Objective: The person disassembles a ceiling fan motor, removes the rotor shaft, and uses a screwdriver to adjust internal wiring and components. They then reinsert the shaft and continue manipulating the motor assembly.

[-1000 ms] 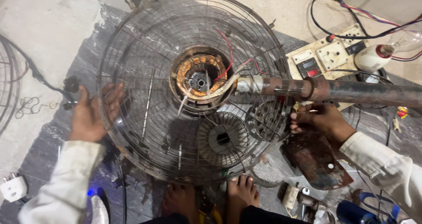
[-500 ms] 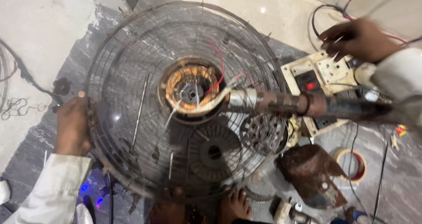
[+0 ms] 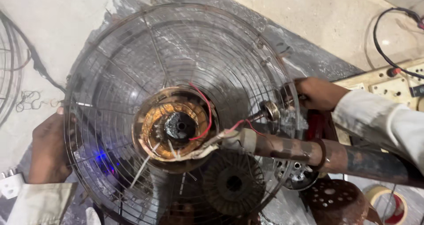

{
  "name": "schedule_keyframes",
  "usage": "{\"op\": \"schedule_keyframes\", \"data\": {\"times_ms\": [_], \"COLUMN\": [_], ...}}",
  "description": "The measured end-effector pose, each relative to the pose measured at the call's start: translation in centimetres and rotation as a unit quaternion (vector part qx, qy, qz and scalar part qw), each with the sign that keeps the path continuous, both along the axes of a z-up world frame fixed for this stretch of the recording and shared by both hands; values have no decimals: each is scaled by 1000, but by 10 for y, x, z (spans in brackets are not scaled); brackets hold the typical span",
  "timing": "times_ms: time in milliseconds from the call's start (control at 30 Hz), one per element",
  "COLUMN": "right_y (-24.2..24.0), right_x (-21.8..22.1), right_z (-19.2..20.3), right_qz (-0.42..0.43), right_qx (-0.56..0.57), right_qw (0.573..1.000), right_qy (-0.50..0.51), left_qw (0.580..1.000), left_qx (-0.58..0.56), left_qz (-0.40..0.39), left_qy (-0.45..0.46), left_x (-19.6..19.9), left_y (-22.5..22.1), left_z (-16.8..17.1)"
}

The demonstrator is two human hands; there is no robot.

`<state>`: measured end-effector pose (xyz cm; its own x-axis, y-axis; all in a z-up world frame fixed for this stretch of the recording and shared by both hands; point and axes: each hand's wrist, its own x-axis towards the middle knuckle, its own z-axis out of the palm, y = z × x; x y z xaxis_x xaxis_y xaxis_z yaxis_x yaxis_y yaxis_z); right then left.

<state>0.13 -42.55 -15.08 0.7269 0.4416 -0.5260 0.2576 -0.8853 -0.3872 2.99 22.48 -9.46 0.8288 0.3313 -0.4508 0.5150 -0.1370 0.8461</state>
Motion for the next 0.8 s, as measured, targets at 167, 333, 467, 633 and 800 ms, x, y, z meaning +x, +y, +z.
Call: {"op": "schedule_keyframes", "data": {"times_ms": [167, 333, 467, 633, 800], "right_y": [-21, -30, -52, -75, -73], "right_x": [-6, -9, -24, -73, -133], "right_z": [31, 87, 119, 154, 193], "right_qz": [-15, -110, -267, -491, -592], "right_qx": [-107, -227, -150, 92, 101], "right_qw": [992, 964, 941, 858, 788], "right_qy": [-73, -80, -142, -116, -137], "left_qw": [998, 998, 995, 998, 952], "left_qx": [0, 5, -37, -42, 126], "left_qz": [-39, -55, -65, -55, -146], "left_qy": [-39, -36, -63, -13, -237], "left_x": [1, -4, -12, -30, -47], "left_y": [-9, -2, -16, -23, -20], "left_z": [-3, -6, -30, -32, -10]}}
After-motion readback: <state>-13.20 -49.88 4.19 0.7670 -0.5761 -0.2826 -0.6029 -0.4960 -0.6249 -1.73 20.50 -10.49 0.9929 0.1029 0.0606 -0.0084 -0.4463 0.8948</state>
